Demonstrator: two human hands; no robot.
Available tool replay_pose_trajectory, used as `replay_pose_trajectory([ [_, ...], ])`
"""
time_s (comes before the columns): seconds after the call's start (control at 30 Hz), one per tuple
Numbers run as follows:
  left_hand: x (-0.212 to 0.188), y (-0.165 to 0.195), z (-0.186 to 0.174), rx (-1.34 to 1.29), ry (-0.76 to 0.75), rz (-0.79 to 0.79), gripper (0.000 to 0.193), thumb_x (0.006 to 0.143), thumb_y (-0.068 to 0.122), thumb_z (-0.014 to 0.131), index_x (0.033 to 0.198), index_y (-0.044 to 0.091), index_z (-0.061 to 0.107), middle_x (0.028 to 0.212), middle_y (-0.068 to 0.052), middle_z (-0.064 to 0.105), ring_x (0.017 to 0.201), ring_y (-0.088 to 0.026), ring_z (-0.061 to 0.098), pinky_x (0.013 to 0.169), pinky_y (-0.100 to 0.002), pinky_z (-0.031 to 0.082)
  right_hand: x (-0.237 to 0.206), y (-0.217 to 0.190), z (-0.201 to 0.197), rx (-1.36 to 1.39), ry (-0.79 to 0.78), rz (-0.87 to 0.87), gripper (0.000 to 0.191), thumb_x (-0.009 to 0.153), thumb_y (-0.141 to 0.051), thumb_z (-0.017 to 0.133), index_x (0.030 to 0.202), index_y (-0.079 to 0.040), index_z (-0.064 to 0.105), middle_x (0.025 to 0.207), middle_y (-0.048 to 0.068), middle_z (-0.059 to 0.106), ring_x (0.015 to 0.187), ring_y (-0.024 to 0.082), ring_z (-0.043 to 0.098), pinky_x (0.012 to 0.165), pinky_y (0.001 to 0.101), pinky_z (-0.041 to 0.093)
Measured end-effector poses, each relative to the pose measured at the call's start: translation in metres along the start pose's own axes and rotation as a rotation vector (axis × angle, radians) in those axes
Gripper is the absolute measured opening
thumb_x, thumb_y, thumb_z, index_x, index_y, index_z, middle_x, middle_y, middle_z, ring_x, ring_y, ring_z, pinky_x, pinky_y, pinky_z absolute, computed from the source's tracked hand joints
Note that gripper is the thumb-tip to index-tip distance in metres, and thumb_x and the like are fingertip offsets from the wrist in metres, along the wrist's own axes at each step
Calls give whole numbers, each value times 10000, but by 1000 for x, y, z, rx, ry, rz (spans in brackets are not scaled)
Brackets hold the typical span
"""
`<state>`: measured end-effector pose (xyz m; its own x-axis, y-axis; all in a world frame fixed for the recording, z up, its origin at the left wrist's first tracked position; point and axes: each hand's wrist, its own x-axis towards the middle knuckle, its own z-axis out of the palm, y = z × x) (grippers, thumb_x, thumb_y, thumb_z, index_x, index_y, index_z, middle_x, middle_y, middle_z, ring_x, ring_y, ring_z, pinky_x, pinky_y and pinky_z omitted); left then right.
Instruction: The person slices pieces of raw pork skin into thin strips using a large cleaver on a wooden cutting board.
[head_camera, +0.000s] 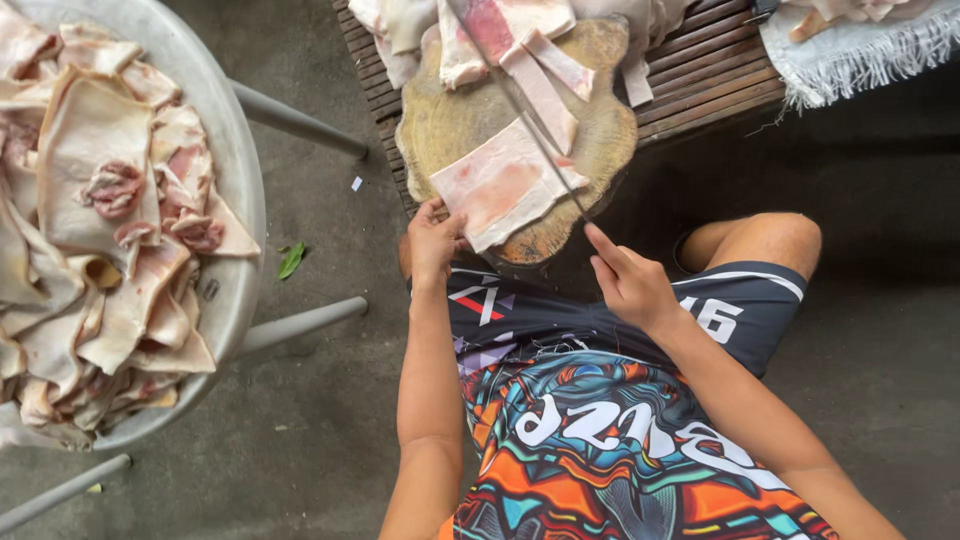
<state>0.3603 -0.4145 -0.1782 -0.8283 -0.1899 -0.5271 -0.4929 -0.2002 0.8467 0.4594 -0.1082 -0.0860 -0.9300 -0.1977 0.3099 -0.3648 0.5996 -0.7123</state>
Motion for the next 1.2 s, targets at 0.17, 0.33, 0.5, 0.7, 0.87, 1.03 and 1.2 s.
replay_pose_trajectory([
  [0.17, 7, 0, -5, 25, -49, 93, 407, 880, -44, 699, 1279, -36, 619, 1021, -105, 757, 755, -145, 734, 576, -284, 620, 16, 24, 2, 387, -358, 703, 645, 1016, -200, 541, 1631, -276, 364, 603, 104, 513, 470, 167, 494, 523, 374, 479],
  [0.33, 10, -9, 4, 18, -63, 4, 433, 867, -39, 726, 1284, -41, 611, 946, -138, 750, 669, -154, 707, 506, -274, 563, 23, -11, -40, 199, -322, 548, 610, 1035, -182, 560, 1608, -271, 371, 552, 117, 565, 471, 162, 531, 566, 304, 495],
  [0.5, 9, -12, 10, 41, -33, 2, 425, 888, -23, 725, 1284, -50, 574, 914, -133, 728, 649, -156, 701, 520, -278, 585, 11, -35, -63, 374, -16, -102, 630, 1095, -87, 552, 1640, -231, 271, 773, 61, 618, 596, 125, 575, 599, 255, 507],
  [0.7, 6, -12, 7, 30, -69, 30, 431, 877, -25, 730, 1280, -46, 577, 927, -117, 749, 674, -148, 715, 555, -279, 601, 6, -10, 9, 22, -123, 94, 647, 1025, -147, 595, 1607, -301, 358, 826, 163, 678, 700, 353, 658, 655, 405, 527],
  [0.87, 13, -14, 12, -22, -67, 42, 411, 857, -33, 717, 1234, -45, 554, 850, -118, 746, 640, -186, 731, 533, -314, 598, 10, 22, 19, 38, -400, 513, 613, 1025, -216, 586, 1597, -319, 390, 703, 192, 654, 642, 356, 647, 658, 432, 514],
  [1.03, 16, -15, 24, 39, -53, 38, 379, 845, -41, 750, 1197, -65, 612, 830, -105, 714, 656, -162, 696, 536, -317, 605, 18, 1, -10, 224, -265, 516, 587, 1029, -201, 573, 1587, -259, 402, 616, 114, 617, 568, 205, 620, 653, 340, 530],
  [1.2, 9, -6, 36, 11, -37, 1, 358, 867, -12, 731, 1200, -54, 606, 841, -80, 733, 674, -151, 705, 561, -277, 595, 8, -30, -58, 349, -61, 59, 611, 1067, -85, 602, 1613, -177, 343, 698, 46, 578, 560, 121, 542, 564, 260, 488],
])
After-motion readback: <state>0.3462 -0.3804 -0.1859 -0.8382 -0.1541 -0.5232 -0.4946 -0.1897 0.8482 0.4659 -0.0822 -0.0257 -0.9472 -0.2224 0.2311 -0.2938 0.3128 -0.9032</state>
